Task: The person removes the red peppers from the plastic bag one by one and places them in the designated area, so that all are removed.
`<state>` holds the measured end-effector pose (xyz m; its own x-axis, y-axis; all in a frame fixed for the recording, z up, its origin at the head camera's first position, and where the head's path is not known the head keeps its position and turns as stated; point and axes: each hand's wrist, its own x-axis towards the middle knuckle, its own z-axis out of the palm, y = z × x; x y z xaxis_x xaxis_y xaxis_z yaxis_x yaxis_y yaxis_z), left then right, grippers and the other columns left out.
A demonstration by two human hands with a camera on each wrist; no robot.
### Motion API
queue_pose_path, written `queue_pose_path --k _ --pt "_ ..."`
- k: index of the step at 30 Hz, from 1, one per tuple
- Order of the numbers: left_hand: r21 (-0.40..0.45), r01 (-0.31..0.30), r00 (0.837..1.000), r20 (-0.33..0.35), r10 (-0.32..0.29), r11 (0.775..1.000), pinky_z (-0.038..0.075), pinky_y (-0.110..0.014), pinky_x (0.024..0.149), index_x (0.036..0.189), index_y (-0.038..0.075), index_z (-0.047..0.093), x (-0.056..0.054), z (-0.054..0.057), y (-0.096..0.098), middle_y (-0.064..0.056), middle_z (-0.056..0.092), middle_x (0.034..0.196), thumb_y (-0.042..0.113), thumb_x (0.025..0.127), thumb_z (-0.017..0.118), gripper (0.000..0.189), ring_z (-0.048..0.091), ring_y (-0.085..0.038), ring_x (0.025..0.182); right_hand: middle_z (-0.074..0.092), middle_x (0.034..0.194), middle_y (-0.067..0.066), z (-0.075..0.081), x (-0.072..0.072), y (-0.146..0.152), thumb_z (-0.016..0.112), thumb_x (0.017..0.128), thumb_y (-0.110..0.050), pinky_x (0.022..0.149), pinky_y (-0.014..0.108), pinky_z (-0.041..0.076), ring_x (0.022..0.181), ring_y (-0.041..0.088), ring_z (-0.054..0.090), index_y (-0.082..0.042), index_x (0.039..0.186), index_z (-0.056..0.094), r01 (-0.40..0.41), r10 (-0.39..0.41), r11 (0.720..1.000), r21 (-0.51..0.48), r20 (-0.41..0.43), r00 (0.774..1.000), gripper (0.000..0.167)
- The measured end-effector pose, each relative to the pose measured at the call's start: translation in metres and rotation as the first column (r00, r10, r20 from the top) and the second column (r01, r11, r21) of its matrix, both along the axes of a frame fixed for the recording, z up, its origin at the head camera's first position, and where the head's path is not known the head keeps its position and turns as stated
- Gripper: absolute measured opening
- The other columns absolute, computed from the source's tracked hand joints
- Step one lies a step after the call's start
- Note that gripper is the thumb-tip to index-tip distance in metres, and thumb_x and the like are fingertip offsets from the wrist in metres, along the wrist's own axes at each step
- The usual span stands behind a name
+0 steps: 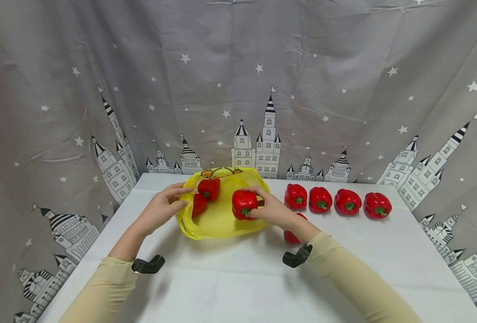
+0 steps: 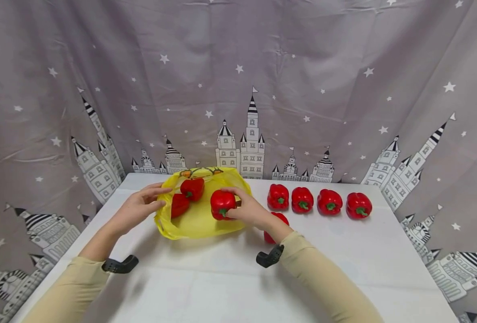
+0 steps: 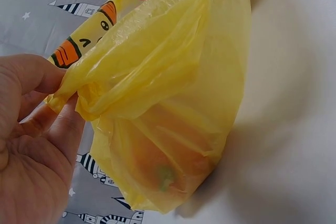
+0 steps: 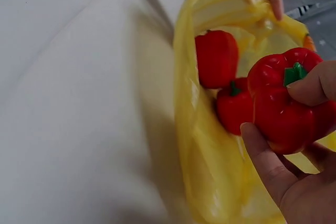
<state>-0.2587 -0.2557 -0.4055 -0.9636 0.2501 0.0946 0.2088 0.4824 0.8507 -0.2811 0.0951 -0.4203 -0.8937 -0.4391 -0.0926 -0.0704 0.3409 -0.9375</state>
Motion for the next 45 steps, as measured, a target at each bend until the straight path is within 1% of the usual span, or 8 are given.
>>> queue_pose_path --k 6,14,19,29,34,37,42,45 --pt "0.021 0.017 1.0 -0.005 -0.016 1.0 0.049 -0.028 0.1 0.148 0.012 0.055 -0.002 0.001 -0.002 -0.008 0.035 0.162 0.014 0.101 0.062 0.048 0.044 -0.036 0.142 0.054 0.141 0.002 0.008 0.005 0.031 0.079 0.083 -0.014 0.093 0.044 0.056 0.127 0.031 0.052 -0.039 0.147 0.05 0.047 -0.047 0.999 -0.003 -0.037 0.998 0.074" --pt "0.004 0.029 1.0 -0.008 -0.028 1.0 0.043 -0.049 0.109 0.153 0.014 0.051 -0.005 0.003 -0.006 -0.005 0.031 0.164 0.014 0.101 0.061 0.053 0.039 -0.041 0.145 0.05 0.145 0.01 0.018 0.013 0.076 0.078 0.083 -0.01 0.093 0.051 0.056 0.132 0.038 0.047 -0.032 0.15 0.045 0.091 -0.092 0.995 -0.029 -0.037 0.995 0.078" --pt "-0.016 0.031 0.999 -0.005 -0.031 0.999 0.044 -0.05 0.108 0.155 0.012 0.047 -0.006 0.005 -0.008 -0.003 0.028 0.166 0.014 0.101 0.061 0.056 0.04 -0.04 0.144 0.046 0.147 0.012 0.022 0.018 0.106 0.076 0.085 -0.009 0.093 0.05 0.056 0.132 0.04 0.045 -0.03 0.151 0.044 0.12 -0.122 0.992 -0.033 -0.047 0.991 0.077" --pt "-0.007 0.036 0.999 -0.016 -0.036 0.999 0.04 -0.052 0.111 0.156 0.009 0.044 -0.009 0.009 -0.011 -0.009 0.028 0.166 0.011 0.1 0.06 0.058 0.038 -0.043 0.144 0.039 0.152 0.018 0.022 0.031 0.163 0.079 0.083 -0.008 0.091 0.053 0.057 0.137 0.046 0.037 -0.023 0.155 0.04 0.185 -0.184 0.983 0.008 -0.069 0.98 0.084" --pt "-0.014 0.026 1.0 -0.009 -0.026 1.0 0.048 -0.038 0.105 0.156 0.01 0.043 -0.011 0.01 -0.013 -0.007 0.028 0.166 0.012 0.101 0.059 0.058 0.042 -0.042 0.142 0.038 0.151 0.02 0.017 0.041 0.186 0.079 0.084 -0.01 0.092 0.057 0.055 0.136 0.047 0.036 -0.021 0.155 0.04 0.203 -0.2 0.978 0.056 -0.058 0.978 0.082" --pt "-0.013 0.027 1.0 -0.003 -0.027 1.0 0.049 -0.033 0.102 0.156 0.009 0.043 -0.011 0.011 -0.013 -0.008 0.027 0.166 0.012 0.101 0.059 0.058 0.042 -0.042 0.141 0.035 0.153 0.023 0.011 0.046 0.196 0.079 0.084 -0.01 0.092 0.058 0.055 0.137 0.049 0.033 -0.019 0.156 0.038 0.2 -0.197 0.977 0.075 -0.04 0.98 0.084" --pt "-0.02 0.024 1.0 0.015 -0.024 1.0 0.048 -0.043 0.104 0.156 0.01 0.043 -0.012 0.012 -0.013 -0.008 0.025 0.167 0.013 0.101 0.059 0.058 0.039 -0.044 0.143 0.03 0.155 0.026 0.0 0.053 0.209 0.08 0.083 -0.009 0.091 0.057 0.056 0.138 0.052 0.03 -0.017 0.158 0.035 0.18 -0.181 0.981 0.072 0.0 0.984 0.087" --pt "-0.023 0.025 1.0 0.016 -0.025 0.999 0.046 -0.047 0.105 0.156 0.009 0.043 -0.012 0.011 -0.013 -0.009 0.025 0.167 0.013 0.101 0.059 0.058 0.038 -0.044 0.144 0.031 0.154 0.027 -0.009 0.056 0.214 0.078 0.085 -0.008 0.089 0.052 0.058 0.137 0.052 0.032 -0.016 0.158 0.036 0.172 -0.174 0.982 0.078 0.017 0.985 0.084"
